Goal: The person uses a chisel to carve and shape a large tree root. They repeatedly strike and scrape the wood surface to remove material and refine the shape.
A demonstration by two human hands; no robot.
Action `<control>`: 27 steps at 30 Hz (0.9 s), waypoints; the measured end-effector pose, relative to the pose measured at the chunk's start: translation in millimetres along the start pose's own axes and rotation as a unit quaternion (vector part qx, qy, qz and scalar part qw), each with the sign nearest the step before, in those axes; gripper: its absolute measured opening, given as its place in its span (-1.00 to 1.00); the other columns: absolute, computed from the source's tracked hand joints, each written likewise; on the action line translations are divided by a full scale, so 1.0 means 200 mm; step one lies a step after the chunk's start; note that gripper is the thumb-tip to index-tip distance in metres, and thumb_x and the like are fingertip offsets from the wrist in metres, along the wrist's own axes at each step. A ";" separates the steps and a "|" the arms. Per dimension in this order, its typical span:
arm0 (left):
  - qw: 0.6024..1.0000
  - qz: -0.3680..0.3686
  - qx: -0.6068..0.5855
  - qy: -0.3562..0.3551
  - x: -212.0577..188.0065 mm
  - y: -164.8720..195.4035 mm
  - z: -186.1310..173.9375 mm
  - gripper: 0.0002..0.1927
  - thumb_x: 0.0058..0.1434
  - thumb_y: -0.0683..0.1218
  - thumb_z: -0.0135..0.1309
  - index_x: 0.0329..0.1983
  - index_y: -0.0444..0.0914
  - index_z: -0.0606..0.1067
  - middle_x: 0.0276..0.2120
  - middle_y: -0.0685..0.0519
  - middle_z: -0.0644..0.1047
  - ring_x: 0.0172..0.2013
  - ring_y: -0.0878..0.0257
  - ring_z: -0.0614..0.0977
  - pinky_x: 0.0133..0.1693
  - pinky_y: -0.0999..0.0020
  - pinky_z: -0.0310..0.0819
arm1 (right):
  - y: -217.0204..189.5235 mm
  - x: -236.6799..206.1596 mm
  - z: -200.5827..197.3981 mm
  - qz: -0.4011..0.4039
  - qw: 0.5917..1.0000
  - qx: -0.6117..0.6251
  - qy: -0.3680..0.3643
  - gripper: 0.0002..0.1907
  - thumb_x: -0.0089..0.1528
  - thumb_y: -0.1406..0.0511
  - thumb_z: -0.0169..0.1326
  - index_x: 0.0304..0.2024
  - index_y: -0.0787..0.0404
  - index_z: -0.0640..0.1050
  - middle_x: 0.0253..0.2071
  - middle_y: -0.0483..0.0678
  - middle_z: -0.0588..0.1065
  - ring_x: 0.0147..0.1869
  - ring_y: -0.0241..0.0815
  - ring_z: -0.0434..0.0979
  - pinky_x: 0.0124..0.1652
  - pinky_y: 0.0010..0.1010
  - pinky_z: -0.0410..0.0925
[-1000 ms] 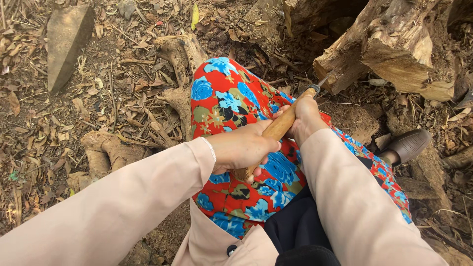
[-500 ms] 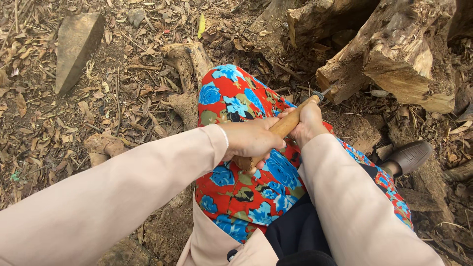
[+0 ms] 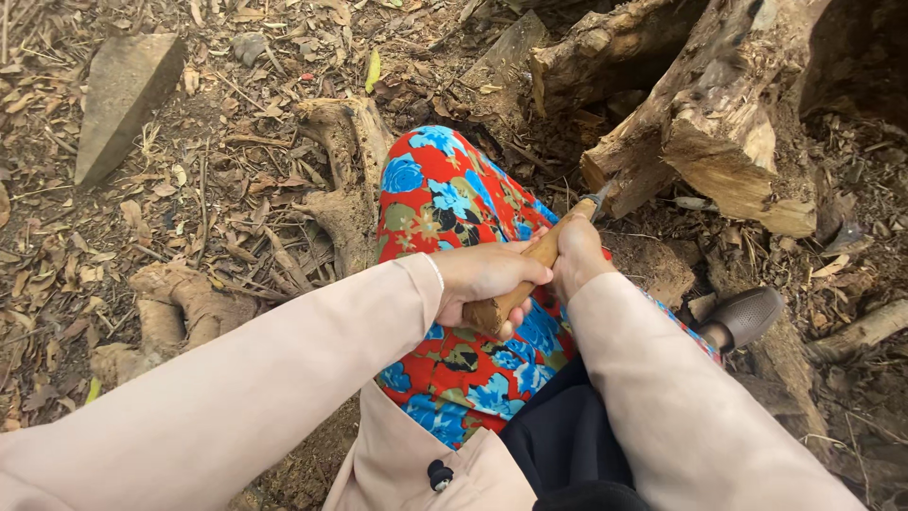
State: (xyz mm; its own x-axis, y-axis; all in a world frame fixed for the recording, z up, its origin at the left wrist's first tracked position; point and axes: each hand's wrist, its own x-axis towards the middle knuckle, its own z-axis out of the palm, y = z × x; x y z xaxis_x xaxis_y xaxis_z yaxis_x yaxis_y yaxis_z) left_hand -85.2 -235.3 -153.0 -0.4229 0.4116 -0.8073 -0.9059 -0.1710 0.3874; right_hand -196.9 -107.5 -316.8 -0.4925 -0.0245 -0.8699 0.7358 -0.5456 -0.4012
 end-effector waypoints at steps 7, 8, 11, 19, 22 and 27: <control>0.989 0.010 -0.134 -0.057 0.17 -0.12 -0.10 -0.59 0.34 0.07 0.01 0.17 -0.13 0.25 -0.43 0.07 0.41 -0.58 0.37 0.43 -0.58 0.46 0.39 | -0.03 0.02 -0.04 0.051 0.997 -0.048 -0.040 -0.76 0.38 0.16 -0.25 -0.01 0.15 0.22 -0.31 0.00 0.36 -0.36 -0.12 0.40 -0.35 -0.12 0.39; 0.996 0.062 -0.065 -0.013 0.21 -0.15 -0.04 -0.51 0.31 0.05 0.04 0.22 -0.12 0.19 -0.35 0.13 0.36 -0.53 0.39 0.43 -0.54 0.43 0.43 | -0.03 0.01 -0.11 0.072 0.993 0.027 -0.095 -0.66 0.38 0.02 -0.21 -0.06 0.13 0.21 -0.37 -0.04 0.33 -0.41 -0.15 0.35 -0.39 -0.19 0.35; 0.959 0.210 0.141 0.125 0.35 -0.27 0.18 -0.23 0.21 -0.03 0.13 0.38 -0.09 -0.01 -0.11 0.31 0.23 -0.39 0.42 0.42 -0.41 0.35 0.55 | -0.03 -0.02 -0.29 0.186 0.927 0.214 -0.247 -0.49 0.34 -0.15 -0.14 -0.19 0.13 0.21 -0.52 -0.07 0.30 -0.51 -0.16 0.32 -0.48 -0.24 0.33; 0.996 0.091 0.018 0.006 0.24 -0.19 0.13 -0.48 0.36 0.04 -0.11 0.40 0.16 0.18 -0.42 0.07 0.40 -0.57 0.30 0.46 -0.58 0.28 0.48 | -0.16 -0.01 -0.16 -0.034 0.988 -0.149 -0.001 -0.62 0.46 -0.01 -0.30 -0.07 0.16 0.26 -0.41 0.02 0.35 -0.44 -0.12 0.33 -0.45 -0.20 0.34; 0.996 0.079 0.039 0.011 0.19 -0.14 0.17 -0.51 0.39 0.05 -0.11 0.39 0.10 0.21 -0.43 0.08 0.40 -0.58 0.32 0.45 -0.58 0.34 0.45 | -0.17 -0.03 -0.17 -0.011 0.997 -0.071 -0.001 -0.70 0.45 0.05 -0.27 -0.04 0.12 0.26 -0.39 0.03 0.35 -0.44 -0.13 0.34 -0.46 -0.21 0.33; 0.997 0.057 0.034 0.038 0.13 -0.10 0.19 -0.47 0.40 0.00 -0.15 0.40 0.20 0.07 -0.42 0.02 0.36 -0.56 0.27 0.45 -0.56 0.27 0.49 | -0.09 0.04 -0.18 0.034 0.999 -0.001 -0.002 -0.65 0.44 0.01 -0.24 -0.06 0.15 0.25 -0.40 0.03 0.34 -0.46 -0.15 0.31 -0.50 -0.25 0.29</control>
State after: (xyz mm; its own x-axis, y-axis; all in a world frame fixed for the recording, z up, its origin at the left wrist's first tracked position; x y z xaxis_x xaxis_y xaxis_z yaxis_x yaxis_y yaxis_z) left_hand -76.7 -187.4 -165.5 -0.5252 0.3235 -0.7871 -0.8498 -0.1503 0.5053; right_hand -197.3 -66.8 -326.3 -0.4439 -0.0652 -0.8937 0.7686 -0.5405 -0.3423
